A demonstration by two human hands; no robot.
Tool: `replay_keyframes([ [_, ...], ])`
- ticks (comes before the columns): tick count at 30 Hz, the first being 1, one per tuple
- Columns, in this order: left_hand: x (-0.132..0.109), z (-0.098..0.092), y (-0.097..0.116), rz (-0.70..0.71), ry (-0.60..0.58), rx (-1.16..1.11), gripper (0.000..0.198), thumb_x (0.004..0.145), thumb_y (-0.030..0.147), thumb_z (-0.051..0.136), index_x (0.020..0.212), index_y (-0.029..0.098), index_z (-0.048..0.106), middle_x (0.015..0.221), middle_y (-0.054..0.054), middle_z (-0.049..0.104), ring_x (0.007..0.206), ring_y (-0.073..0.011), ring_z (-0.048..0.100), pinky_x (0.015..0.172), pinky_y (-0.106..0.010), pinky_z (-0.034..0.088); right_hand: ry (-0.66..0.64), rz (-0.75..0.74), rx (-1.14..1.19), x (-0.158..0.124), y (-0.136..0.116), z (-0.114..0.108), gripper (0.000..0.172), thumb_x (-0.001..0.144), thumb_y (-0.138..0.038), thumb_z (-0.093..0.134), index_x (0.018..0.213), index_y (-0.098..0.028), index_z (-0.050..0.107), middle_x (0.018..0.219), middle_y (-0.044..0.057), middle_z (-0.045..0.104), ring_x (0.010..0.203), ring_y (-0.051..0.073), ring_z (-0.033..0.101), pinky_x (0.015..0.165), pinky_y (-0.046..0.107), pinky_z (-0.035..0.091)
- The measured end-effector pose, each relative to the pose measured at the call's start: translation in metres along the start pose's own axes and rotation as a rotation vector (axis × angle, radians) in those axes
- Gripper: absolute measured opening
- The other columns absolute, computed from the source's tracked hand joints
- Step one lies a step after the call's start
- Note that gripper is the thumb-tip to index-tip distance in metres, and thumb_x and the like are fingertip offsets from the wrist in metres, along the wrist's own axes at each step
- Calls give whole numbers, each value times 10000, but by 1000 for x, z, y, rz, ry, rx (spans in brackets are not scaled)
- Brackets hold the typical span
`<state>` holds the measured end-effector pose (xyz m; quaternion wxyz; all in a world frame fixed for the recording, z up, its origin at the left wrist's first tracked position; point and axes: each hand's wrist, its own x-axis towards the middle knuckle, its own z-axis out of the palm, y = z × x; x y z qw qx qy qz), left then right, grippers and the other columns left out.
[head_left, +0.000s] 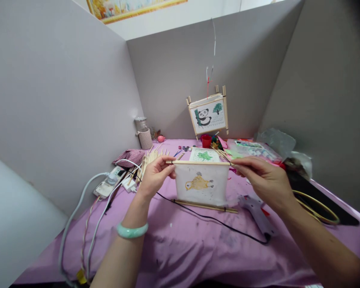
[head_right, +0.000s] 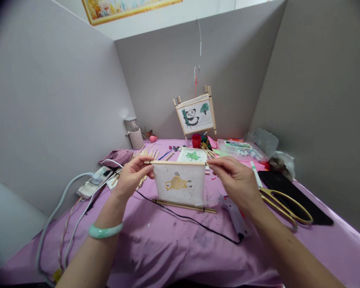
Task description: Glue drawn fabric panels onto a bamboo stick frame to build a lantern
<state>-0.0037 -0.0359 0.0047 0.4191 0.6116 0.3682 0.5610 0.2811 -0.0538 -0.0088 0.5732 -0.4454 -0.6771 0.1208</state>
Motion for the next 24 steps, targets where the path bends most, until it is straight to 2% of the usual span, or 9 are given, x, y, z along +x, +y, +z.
replay_keyframes([
  [16, 2, 1, 0, 1, 33, 30, 202, 712, 231, 707, 884, 159, 629, 619, 15, 625, 533, -114, 601, 504, -232, 493, -8, -36, 10, 2, 4, -1, 144, 830, -342, 623, 915, -290, 727, 861, 22, 685, 759, 188, 616, 657, 332, 505],
  [24, 3, 2, 1, 7, 6, 0, 207, 708, 222, 712, 874, 135, 625, 637, 20, 625, 540, -90, 595, 560, -217, 514, -22, -70, -5, 2, -1, -4, 133, 832, -278, 624, 924, -275, 720, 895, 19, 694, 797, 182, 626, 680, 325, 497],
])
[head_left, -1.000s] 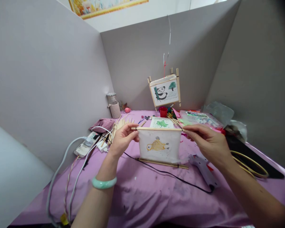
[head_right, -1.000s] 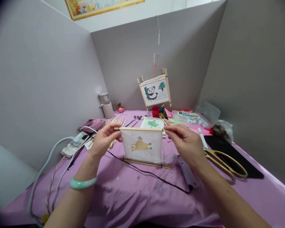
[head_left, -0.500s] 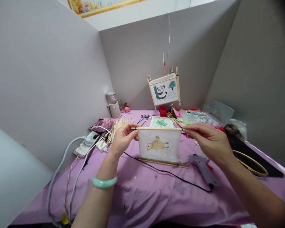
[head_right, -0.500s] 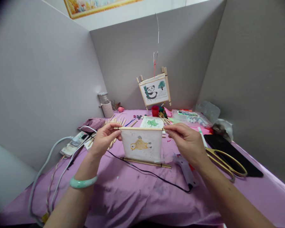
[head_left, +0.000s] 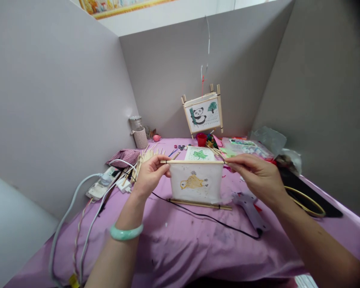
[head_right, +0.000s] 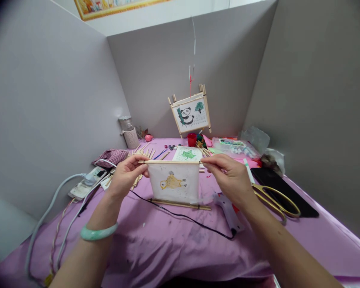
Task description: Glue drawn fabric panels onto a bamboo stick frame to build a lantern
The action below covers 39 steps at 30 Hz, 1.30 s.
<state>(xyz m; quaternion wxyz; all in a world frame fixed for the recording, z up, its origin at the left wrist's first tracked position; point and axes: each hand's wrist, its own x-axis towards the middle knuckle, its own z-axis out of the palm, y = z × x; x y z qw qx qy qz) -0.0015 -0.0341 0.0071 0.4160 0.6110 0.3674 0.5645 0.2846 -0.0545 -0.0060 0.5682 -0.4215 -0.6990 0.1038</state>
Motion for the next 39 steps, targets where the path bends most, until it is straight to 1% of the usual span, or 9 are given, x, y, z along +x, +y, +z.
replay_keyframes([
  [3, -1, -3, 0, -16, -10, 15, 215, 723, 233, 707, 904, 143, 632, 680, 12, 635, 569, -95, 596, 584, -230, 525, -11, -11, -6, 1, -1, -1, 143, 842, -284, 606, 925, -276, 723, 904, 24, 699, 828, 192, 632, 720, 345, 500],
  [7, -3, -9, -1, 8, -37, 142, 324, 749, 269, 695, 1054, 169, 649, 772, -19, 661, 682, -133, 611, 671, -276, 542, -10, -34, -10, 3, 0, -2, 146, 842, -300, 598, 904, -269, 726, 884, 28, 698, 816, 196, 629, 722, 356, 502],
  [11, -2, -8, 4, 217, -21, 369, 347, 765, 295, 686, 1107, 241, 668, 1160, -67, 623, 1002, -203, 599, 886, -336, 500, -19, -33, 10, 3, -2, -3, 146, 848, -274, 592, 905, -261, 726, 865, 28, 690, 803, 190, 623, 723, 351, 496],
  [14, 1, -1, 9, 351, -61, 525, 255, 803, 294, 651, 1050, 266, 703, 1141, -51, 643, 1102, -216, 559, 1009, -362, 406, -30, -29, 19, 3, -6, -3, 145, 849, -243, 592, 906, -261, 724, 843, 22, 680, 786, 179, 617, 703, 331, 485],
  [19, 6, 7, 9, 384, -96, 559, 166, 845, 285, 599, 923, 269, 744, 997, -35, 694, 926, -185, 619, 871, -309, 471, -36, -30, 6, 4, -8, -4, 141, 856, -250, 581, 900, -252, 715, 842, 26, 674, 787, 183, 611, 712, 339, 481],
  [23, 7, 7, 7, 397, -65, 545, 150, 839, 269, 604, 885, 263, 746, 948, -30, 702, 898, -184, 625, 845, -301, 478, -94, -54, -51, 6, -9, -6, 151, 846, -258, 603, 966, -246, 693, 925, 39, 668, 848, 193, 614, 748, 344, 487],
  [29, 7, 7, 8, 404, -75, 539, 146, 844, 255, 592, 868, 244, 736, 935, -34, 704, 892, -185, 627, 833, -300, 472, -97, -255, -233, 11, -13, 5, 236, 846, -246, 617, 1078, -245, 659, 1078, 68, 650, 1030, 229, 583, 898, 394, 447],
  [34, 7, 8, 12, 518, -86, 666, 129, 854, 198, 576, 867, 220, 703, 906, -38, 704, 902, -188, 607, 858, -337, 449, -39, -391, -349, 14, -11, 17, 127, 879, -218, 573, 934, -216, 687, 947, 57, 685, 904, 209, 604, 813, 385, 451],
  [39, 7, 14, 12, 576, -62, 721, 130, 837, 184, 614, 944, 199, 687, 884, -48, 695, 860, -182, 599, 779, -329, 472, -7, -443, -405, 14, -10, 19, 96, 872, -219, 593, 900, -193, 680, 909, 55, 690, 862, 200, 605, 780, 366, 444],
])
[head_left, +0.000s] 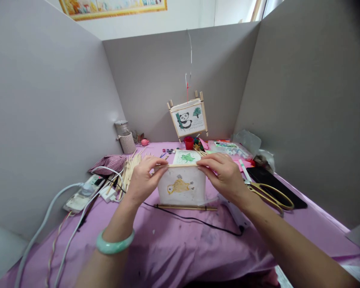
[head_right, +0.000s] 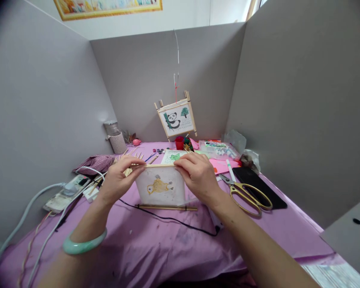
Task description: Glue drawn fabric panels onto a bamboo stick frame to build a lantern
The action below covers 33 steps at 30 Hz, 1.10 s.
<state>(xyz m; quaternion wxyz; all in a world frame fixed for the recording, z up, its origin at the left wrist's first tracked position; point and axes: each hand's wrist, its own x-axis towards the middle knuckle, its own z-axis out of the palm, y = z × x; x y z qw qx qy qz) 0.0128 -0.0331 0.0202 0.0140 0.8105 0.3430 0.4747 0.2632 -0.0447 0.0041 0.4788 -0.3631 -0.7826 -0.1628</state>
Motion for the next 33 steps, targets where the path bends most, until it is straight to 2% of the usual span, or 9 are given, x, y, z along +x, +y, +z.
replay_keyframes([
  [3, 0, 5, -2, 57, 24, 27, 166, 843, 200, 619, 986, 213, 703, 910, -52, 706, 850, -181, 607, 787, -345, 476, 18, -33, -52, 0, 0, 1, 102, 873, -232, 597, 915, -195, 681, 908, 54, 695, 855, 199, 605, 774, 365, 436],
  [12, 0, 11, -5, 138, 74, 117, 111, 826, 199, 641, 904, 209, 720, 870, -48, 719, 801, -183, 619, 768, -368, 480, 61, -138, -198, 2, -4, 4, 84, 869, -229, 608, 904, -180, 666, 878, 42, 714, 819, 186, 618, 792, 370, 409],
  [21, 0, 13, -8, 194, 98, 98, 108, 841, 185, 620, 896, 198, 712, 849, -50, 713, 788, -176, 617, 752, -355, 484, 82, -190, -247, 3, -3, 3, 60, 856, -230, 624, 880, -183, 653, 853, 24, 719, 763, 167, 605, 824, 385, 400],
  [27, -1, 15, -8, 214, 114, 83, 108, 836, 163, 623, 893, 185, 712, 833, -49, 711, 778, -170, 606, 746, -348, 484, 88, -214, -270, 4, -3, 4, 32, 854, -196, 617, 862, -190, 648, 824, 13, 718, 740, 149, 611, 930, 427, 370],
  [33, -2, 11, -6, 225, 94, 172, 114, 833, 184, 630, 910, 194, 714, 874, -47, 720, 808, -182, 604, 782, -371, 456, 59, -193, -241, 3, -2, 3, 87, 868, -241, 601, 920, -183, 639, 856, 38, 716, 786, 163, 616, 942, 421, 374],
])
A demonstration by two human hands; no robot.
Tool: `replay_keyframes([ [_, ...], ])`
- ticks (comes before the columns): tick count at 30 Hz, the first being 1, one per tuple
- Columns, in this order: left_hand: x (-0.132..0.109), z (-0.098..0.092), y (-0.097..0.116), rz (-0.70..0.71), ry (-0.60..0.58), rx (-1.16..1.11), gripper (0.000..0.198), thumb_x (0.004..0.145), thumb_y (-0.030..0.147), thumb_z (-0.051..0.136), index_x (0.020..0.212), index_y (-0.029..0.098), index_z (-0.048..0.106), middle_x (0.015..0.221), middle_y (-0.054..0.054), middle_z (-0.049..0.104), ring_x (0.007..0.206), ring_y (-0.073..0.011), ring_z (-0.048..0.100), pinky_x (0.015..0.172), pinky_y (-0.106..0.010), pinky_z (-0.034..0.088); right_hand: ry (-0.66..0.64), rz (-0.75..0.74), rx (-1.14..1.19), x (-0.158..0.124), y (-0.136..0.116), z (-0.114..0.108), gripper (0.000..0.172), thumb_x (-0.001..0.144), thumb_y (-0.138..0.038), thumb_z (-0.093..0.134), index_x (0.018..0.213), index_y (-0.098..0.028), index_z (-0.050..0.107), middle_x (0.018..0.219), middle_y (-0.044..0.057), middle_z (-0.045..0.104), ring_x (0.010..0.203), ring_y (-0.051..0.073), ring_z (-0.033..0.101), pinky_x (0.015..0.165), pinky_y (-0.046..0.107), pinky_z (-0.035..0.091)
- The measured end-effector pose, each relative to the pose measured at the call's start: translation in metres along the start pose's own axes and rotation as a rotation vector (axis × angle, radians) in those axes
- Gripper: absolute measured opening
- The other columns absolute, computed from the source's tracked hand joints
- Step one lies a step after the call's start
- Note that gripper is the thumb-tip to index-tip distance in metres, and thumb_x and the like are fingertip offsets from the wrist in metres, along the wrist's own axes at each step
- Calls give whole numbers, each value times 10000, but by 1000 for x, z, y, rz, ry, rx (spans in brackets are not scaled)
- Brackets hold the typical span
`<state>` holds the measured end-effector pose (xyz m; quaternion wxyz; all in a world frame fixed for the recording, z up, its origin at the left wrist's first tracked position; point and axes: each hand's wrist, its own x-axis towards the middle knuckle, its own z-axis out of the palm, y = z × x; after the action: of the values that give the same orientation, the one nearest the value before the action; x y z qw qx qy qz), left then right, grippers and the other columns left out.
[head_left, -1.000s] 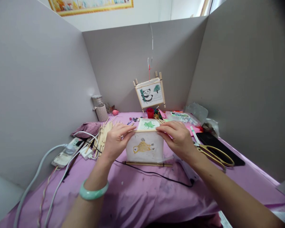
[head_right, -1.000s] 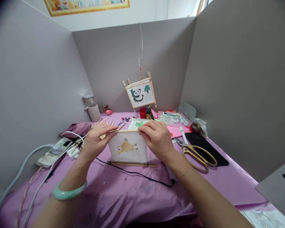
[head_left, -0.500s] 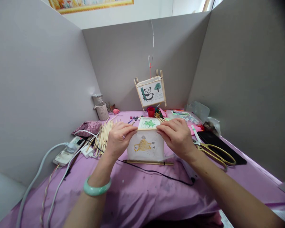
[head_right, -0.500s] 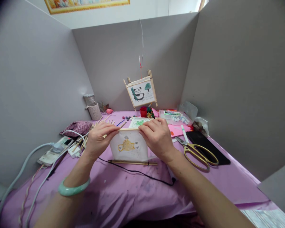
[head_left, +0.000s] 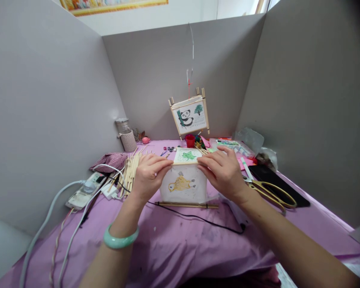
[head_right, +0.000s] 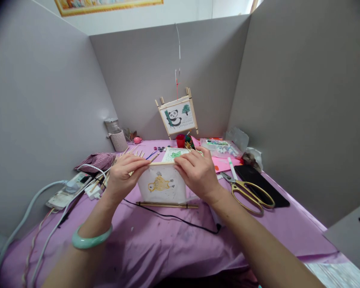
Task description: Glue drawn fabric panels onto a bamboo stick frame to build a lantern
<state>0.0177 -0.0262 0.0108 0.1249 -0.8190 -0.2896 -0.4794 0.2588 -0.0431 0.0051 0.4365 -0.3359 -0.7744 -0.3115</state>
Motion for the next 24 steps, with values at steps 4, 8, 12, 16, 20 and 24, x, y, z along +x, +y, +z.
replay_keyframes([
  [4, 1, -2, 3, -1, -78, 55, 172, 864, 204, 587, 995, 210, 698, 937, -46, 721, 850, -192, 599, 822, -391, 429, -14, -11, 13, 1, -2, 1, 108, 866, -262, 607, 928, -182, 643, 851, 36, 714, 793, 168, 616, 936, 422, 369],
  [8, 2, -6, 5, 2, -169, 49, 261, 891, 180, 522, 1110, 207, 661, 981, -53, 712, 884, -198, 582, 845, -407, 415, -20, -9, 25, 3, -4, 3, 85, 870, -244, 603, 908, -192, 658, 821, 20, 708, 774, 157, 613, 918, 413, 367],
  [12, 3, -12, 8, -1, -214, 7, 304, 900, 185, 479, 1156, 196, 641, 1012, -67, 705, 914, -215, 573, 870, -433, 407, -23, -5, 29, 4, -4, 3, 80, 872, -236, 600, 908, -204, 663, 820, 14, 713, 770, 154, 611, 914, 411, 366],
  [16, 5, -14, 11, -24, -204, -23, 284, 920, 215, 450, 1112, 193, 659, 1011, -73, 709, 902, -214, 587, 852, -426, 421, -16, -5, 33, 5, -4, 2, 75, 870, -227, 600, 900, -207, 666, 814, 13, 715, 759, 153, 609, 902, 408, 369],
  [20, 8, -9, 13, 25, -145, 103, 226, 834, 302, 627, 1032, 205, 679, 941, -53, 721, 861, -213, 597, 881, -437, 403, -20, -7, 29, 5, -4, 2, 76, 872, -229, 597, 899, -207, 664, 812, 14, 714, 768, 155, 605, 905, 402, 366],
  [24, 12, -2, 16, 71, -118, 174, 140, 841, 250, 623, 957, 218, 694, 890, -28, 728, 810, -190, 605, 865, -420, 401, -20, -9, 20, 5, -4, 4, 78, 874, -235, 595, 897, -203, 662, 821, 15, 714, 767, 155, 601, 910, 396, 362],
])
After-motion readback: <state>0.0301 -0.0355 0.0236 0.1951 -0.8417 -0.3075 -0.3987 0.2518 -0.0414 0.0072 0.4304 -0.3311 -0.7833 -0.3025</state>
